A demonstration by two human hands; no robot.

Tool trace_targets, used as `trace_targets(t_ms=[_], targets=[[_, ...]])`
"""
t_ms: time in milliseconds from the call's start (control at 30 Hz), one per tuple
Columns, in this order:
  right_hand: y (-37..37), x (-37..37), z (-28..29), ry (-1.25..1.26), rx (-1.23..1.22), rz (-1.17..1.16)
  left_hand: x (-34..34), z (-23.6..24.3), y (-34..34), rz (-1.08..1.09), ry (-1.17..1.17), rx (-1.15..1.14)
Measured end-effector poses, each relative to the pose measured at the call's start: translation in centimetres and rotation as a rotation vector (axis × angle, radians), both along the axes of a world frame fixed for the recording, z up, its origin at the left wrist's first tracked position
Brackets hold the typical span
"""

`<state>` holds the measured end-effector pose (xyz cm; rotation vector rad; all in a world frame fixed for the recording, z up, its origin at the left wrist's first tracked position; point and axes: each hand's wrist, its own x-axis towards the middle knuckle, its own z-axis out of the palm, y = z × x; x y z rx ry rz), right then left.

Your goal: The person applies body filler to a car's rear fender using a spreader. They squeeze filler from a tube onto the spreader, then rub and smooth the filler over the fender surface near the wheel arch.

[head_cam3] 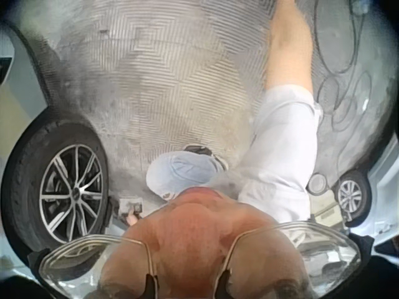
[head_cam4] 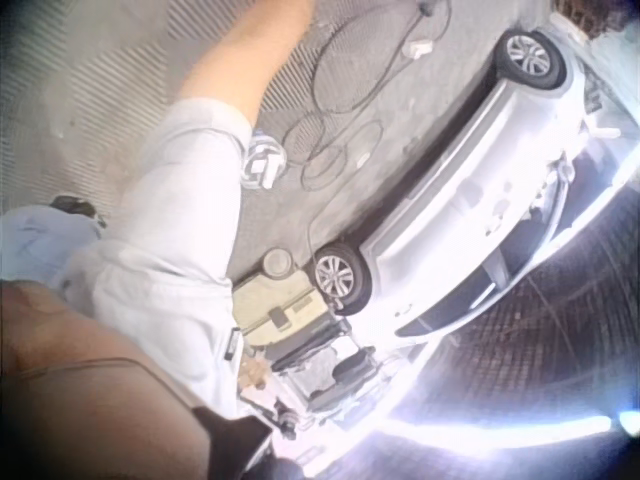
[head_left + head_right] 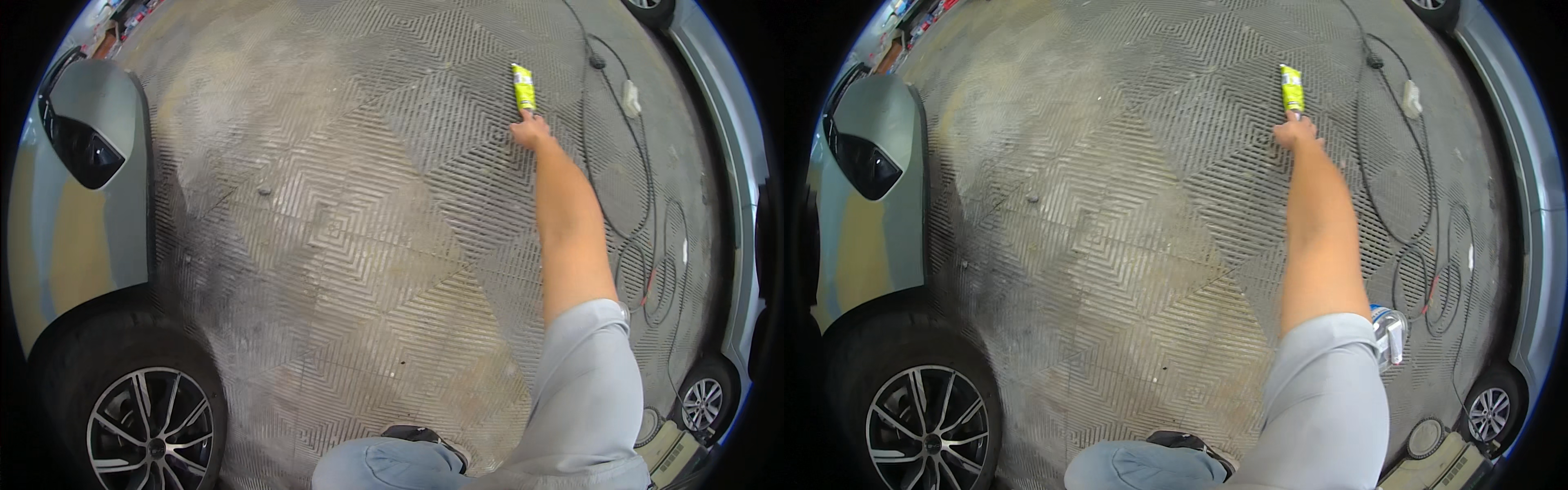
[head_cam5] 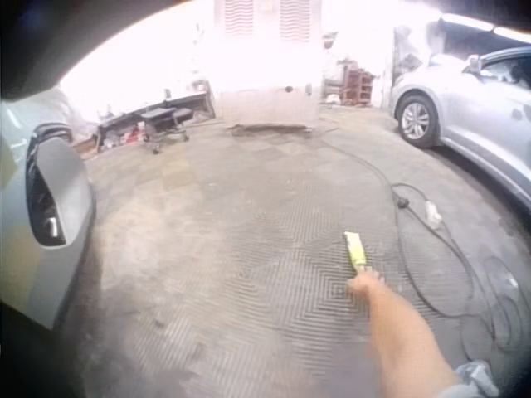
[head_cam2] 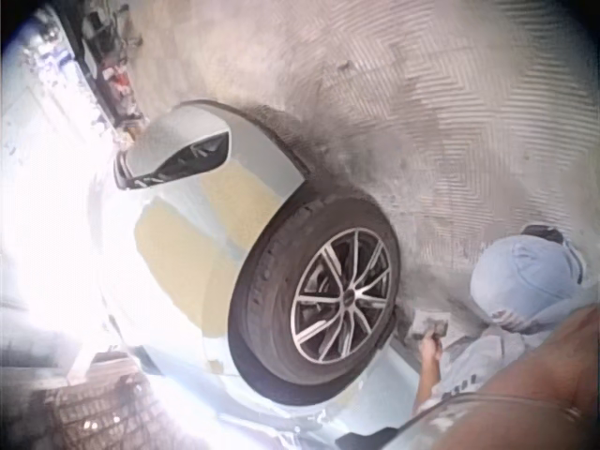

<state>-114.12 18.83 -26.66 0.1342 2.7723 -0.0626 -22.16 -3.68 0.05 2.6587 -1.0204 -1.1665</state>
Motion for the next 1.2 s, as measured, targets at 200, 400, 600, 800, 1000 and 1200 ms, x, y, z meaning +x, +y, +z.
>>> trace_targets(t_ms=[200, 400, 600, 800, 1000, 1200], targets=[[0.5, 1.2, -0.2, 0.044, 0.040, 0.096, 3.4, 1.2, 1.0, -0.046, -0.115, 0.027], [0.0, 2.0, 1.6, 0.071, 0.149, 0.102, 1.4, 0.1, 1.3, 0.111, 0.071, -0.097], [-0.4, 1.7, -0.2, 0.360, -0.054, 0.282, -0.1, 0.6, 1.3, 0.179, 0.110, -0.098], [-1.5, 19.8, -0.5, 0.625, -0.406, 0.546, 1.3, -2.1, 1.0, 0.157, 0.126, 0.015], [-3.6, 14.3, -0.4, 0.850, -0.606, 0.412, 1.8, -5.4, 3.5, 0.135, 0.101, 0.036], [-6.6, 3.0, -1.0, -0.002, 0.499, 1.026, 3.2, -5.3, 4.0, 0.141, 0.158, 0.071]])
